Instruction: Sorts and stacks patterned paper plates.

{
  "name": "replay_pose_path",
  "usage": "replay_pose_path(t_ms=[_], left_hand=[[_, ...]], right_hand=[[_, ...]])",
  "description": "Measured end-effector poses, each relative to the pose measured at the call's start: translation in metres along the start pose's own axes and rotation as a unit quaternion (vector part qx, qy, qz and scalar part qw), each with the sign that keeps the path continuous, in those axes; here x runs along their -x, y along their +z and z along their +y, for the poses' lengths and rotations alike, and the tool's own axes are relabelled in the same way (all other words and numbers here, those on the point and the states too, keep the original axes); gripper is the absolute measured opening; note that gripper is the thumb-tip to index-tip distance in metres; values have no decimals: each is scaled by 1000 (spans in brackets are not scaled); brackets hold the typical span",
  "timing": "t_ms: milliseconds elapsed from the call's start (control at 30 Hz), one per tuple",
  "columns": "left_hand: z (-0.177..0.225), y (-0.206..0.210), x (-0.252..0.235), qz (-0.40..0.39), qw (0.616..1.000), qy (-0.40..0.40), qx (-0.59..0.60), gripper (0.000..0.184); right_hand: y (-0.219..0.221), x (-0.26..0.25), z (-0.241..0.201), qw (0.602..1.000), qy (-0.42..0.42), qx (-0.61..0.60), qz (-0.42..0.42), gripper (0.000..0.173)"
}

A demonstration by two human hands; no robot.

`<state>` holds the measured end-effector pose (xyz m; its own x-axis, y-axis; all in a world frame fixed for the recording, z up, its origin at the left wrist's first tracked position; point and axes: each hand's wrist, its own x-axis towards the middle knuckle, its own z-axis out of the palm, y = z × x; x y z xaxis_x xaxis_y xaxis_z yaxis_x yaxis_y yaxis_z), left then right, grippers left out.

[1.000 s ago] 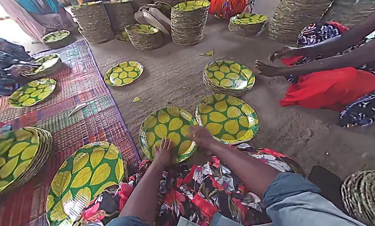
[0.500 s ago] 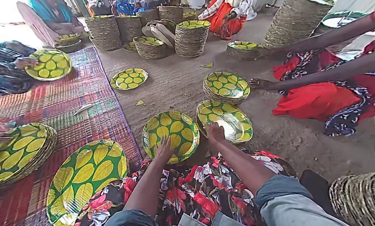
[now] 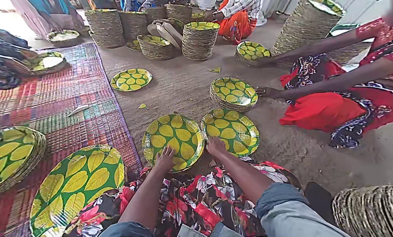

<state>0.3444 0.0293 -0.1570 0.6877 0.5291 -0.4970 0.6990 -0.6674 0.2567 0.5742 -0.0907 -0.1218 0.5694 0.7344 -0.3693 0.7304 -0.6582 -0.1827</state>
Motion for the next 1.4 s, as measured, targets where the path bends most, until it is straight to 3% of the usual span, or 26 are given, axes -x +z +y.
replay_pose_path(t_ms=[100, 233, 333, 400, 467, 533, 600, 700, 767, 833, 900, 967, 1033, 1100, 1200, 1300, 1400], left_hand=[[-1, -1, -5, -2, 1000, 0, -1, 78], [-2, -1, -4, 5, 1000, 2, 10, 80], [-4, -7, -6, 16, 998, 6, 67, 73], [-10, -12, -5, 105, 979, 3, 176, 48], [-14, -23, 0, 245, 922, -56, 295, 50], [-21, -30, 6, 369, 829, -150, 392, 51], [-34, -33, 12, 382, 754, -244, 475, 51], [-53, -22, 10, 358, 640, -297, 612, 54], [-59, -18, 7, 344, 610, -289, 652, 54], [-59, -19, 7, 300, 634, -278, 656, 57], [-59, -14, 1, 258, 664, -271, 648, 68], [-48, -15, 5, 217, 705, -260, 623, 68], [-33, -35, 18, 201, 758, -233, 575, 55], [-24, -64, 39, 225, 775, -204, 554, 49], [-43, -119, 81, 311, 778, -163, 522, 50], [-91, -161, 148, 399, 772, -140, 475, 44], [-146, -159, 231, 477, 751, -170, 423, 37]], right_hand=[[-2, 1, 2, 997, 49, 44, -48, 38], [-11, 3, -8, 996, 42, -4, 74, 39], [-19, 10, -15, 977, -50, -16, 206, 34], [-14, 21, -22, 944, -178, -23, 276, 31], [-6, 31, -30, 918, -307, -13, 249, 33], [4, 37, -37, 916, -383, 14, 115, 36], [21, 28, -37, 896, -440, 61, 21, 36], [24, 17, -34, 902, -401, 118, -107, 36], [19, 15, -27, 936, -333, 87, -68, 42], [16, 12, -19, 977, -211, 20, 33, 56], [14, 0, -11, 994, -59, -62, 72, 78], [13, -9, 3, 994, 24, -105, 23, 80], [6, -14, 7, 986, 50, -158, -20, 71], [-4, -15, 4, 976, 48, -211, 2, 63], [-24, -11, -27, 933, -39, -351, 77, 59], [-42, 23, -103, 884, -126, -444, 74, 58], [-37, 54, -193, 886, -201, -417, 38, 60]])
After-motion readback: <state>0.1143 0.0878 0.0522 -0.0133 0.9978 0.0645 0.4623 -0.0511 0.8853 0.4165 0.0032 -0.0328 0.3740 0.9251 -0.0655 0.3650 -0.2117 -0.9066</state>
